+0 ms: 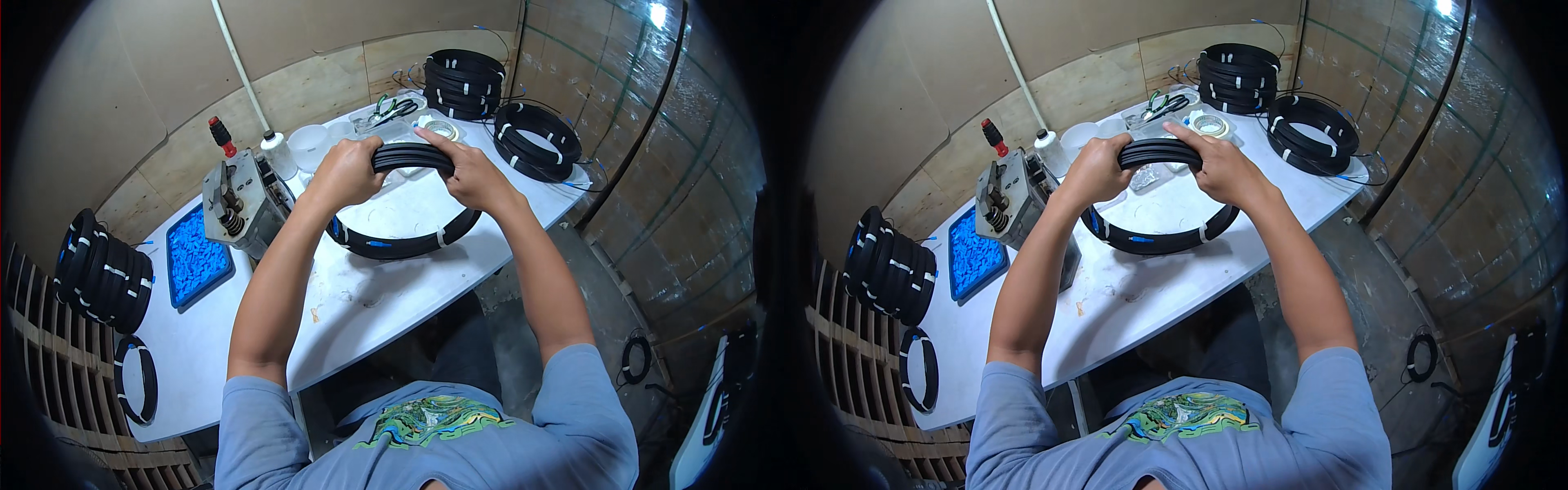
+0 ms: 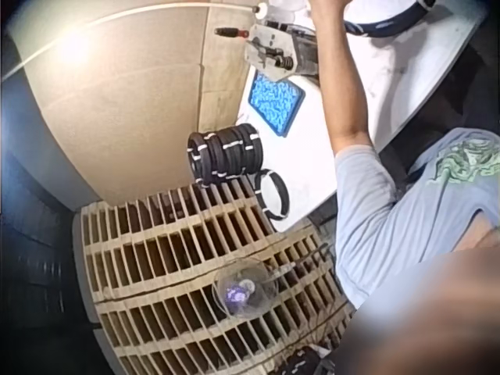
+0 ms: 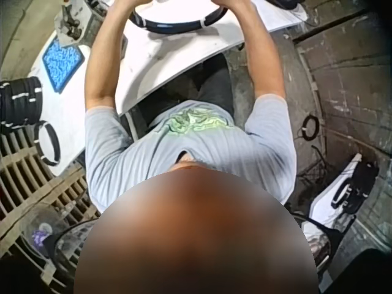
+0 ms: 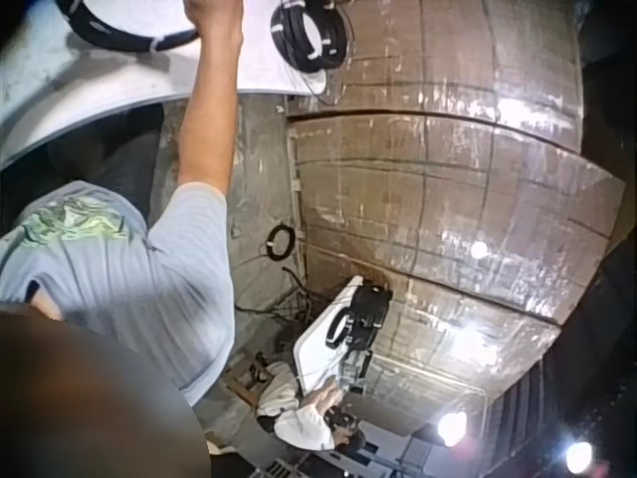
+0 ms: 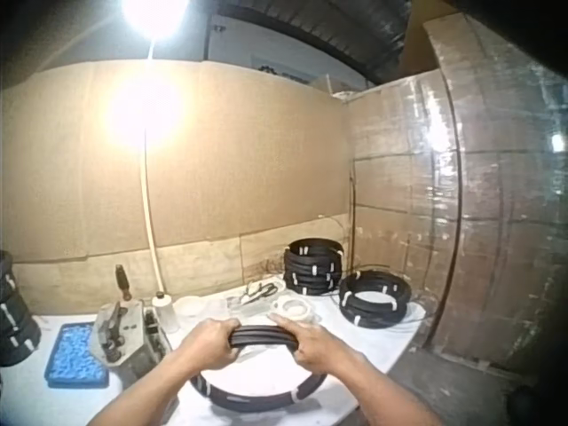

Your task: Taping segments of a black cable coil with white tape.

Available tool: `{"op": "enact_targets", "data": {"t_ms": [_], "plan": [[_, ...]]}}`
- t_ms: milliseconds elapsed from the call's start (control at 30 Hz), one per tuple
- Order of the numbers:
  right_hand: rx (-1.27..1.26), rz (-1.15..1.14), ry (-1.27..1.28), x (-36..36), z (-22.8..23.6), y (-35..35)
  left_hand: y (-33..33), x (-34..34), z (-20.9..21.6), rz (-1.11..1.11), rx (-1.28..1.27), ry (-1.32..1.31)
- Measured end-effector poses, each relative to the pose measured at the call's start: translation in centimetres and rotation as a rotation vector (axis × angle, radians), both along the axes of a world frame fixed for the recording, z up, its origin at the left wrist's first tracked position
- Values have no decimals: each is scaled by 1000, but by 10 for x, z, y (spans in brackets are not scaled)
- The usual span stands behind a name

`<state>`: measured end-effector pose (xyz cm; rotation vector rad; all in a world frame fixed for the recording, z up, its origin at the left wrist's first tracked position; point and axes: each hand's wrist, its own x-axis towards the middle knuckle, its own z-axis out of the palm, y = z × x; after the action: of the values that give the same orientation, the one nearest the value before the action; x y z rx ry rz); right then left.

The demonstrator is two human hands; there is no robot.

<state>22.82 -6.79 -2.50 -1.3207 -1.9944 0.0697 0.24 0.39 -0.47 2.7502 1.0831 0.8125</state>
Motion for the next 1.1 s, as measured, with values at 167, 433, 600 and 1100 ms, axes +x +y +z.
{"op": "enact_targets", "data": {"t_ms": [167,433,600,1100], "plan": [[-104,-24,-80,2,9,-3,-13,7,13,-42,-71,-67],[-11,-76,-107,3,2,-3,-3,12,15,11,-16,105],[6,-32,-227,7,2,-1,-5,15,9,-66,16,-58],[-88,-14,-210,8,7,7,3,12,8,15,-8,63]]}}
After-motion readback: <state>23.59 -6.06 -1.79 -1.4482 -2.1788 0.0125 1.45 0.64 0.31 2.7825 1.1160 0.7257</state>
